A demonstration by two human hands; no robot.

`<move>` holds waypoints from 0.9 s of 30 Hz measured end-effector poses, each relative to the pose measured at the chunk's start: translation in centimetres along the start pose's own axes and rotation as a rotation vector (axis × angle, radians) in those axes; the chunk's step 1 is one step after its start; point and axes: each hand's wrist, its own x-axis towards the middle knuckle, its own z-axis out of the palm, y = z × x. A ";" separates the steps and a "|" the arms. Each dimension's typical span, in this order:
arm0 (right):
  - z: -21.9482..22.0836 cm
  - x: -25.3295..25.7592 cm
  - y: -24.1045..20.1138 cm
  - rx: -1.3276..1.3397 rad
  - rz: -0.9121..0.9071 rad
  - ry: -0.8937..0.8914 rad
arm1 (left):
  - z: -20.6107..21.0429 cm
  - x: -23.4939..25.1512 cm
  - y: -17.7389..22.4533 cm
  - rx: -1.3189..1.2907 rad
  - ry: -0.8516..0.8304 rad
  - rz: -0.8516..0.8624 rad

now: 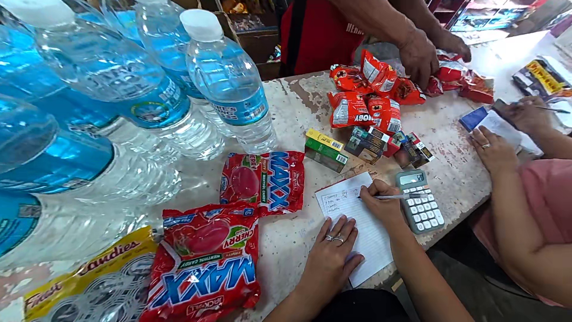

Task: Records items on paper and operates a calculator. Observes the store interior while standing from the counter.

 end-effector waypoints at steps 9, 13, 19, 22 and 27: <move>0.1 -0.1 0.3 -0.033 -0.001 0.024 | -0.2 0.1 0.1 0.000 -0.017 -0.011; 0.2 0.1 0.1 -0.047 -0.007 0.025 | -0.1 0.1 0.0 0.008 -0.015 -0.008; 0.2 0.0 0.3 -0.070 -0.025 0.046 | -0.2 0.1 0.0 0.008 -0.010 -0.004; 0.1 0.0 0.4 -0.081 -0.029 0.042 | -0.1 0.1 0.0 0.001 -0.009 -0.004; -0.1 0.0 0.5 -0.008 -0.049 0.022 | 0.0 0.1 -0.2 -0.003 0.000 0.004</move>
